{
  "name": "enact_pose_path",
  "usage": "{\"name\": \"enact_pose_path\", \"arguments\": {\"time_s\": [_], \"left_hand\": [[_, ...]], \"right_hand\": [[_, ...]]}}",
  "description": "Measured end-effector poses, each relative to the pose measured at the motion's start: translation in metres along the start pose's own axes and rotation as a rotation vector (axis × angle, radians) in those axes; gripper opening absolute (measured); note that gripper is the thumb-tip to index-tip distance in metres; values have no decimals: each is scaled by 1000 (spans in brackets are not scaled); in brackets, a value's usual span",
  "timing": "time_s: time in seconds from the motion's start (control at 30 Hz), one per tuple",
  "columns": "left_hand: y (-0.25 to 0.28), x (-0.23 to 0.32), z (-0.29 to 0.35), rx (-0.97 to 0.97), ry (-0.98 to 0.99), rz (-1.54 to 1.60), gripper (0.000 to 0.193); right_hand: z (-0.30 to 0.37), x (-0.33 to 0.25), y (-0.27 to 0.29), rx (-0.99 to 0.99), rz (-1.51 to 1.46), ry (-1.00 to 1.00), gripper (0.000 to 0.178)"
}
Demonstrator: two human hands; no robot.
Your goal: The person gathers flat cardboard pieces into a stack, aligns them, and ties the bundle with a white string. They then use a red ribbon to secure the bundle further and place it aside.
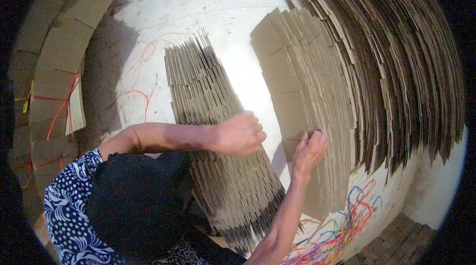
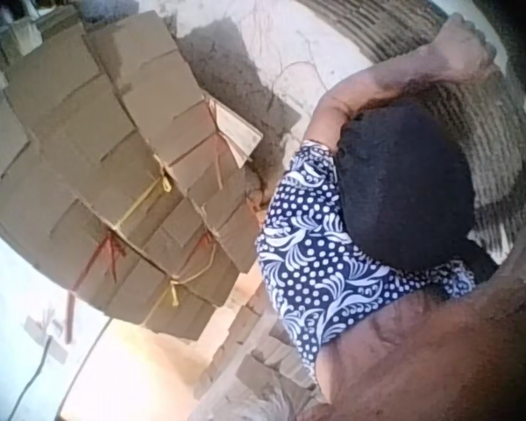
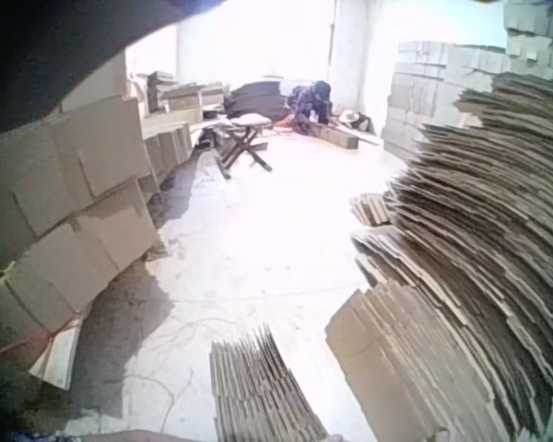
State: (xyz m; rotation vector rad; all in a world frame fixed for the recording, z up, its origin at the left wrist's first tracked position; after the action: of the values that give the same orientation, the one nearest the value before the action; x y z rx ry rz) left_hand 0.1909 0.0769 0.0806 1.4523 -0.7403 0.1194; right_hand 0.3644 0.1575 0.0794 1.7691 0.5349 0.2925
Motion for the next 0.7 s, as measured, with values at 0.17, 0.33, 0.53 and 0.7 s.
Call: {"name": "enact_pose_path", "arguments": {"time_s": [0.17,0.33,0.53,0.7], "left_hand": [[-1,0,1,15,-5,7,24],[0,0,0,9,11,11,25],[0,1,1,37,-6,-4,25],[2,1,2,72,-16,9,24]], "right_hand": [[3,2,-1,39,-3,17,25],[1,-1,3,-26,-34,-14,24],[0,-3,4,-21,41,41,26],[-2,-19,16,3,25,30,32]]}}
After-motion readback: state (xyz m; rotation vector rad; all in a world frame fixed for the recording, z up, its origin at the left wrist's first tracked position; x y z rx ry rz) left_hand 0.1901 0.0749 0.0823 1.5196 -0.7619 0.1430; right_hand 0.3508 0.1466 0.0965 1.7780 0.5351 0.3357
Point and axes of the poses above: each hand's wrist, its own z-axis away from the middle knuckle, its own y-axis out of the back of the hand, x = y × z, the point moved 7 cm from there along -z, towards the middle knuckle, and after that the axes turned 12 degrees about y, right-handed, at the moved point
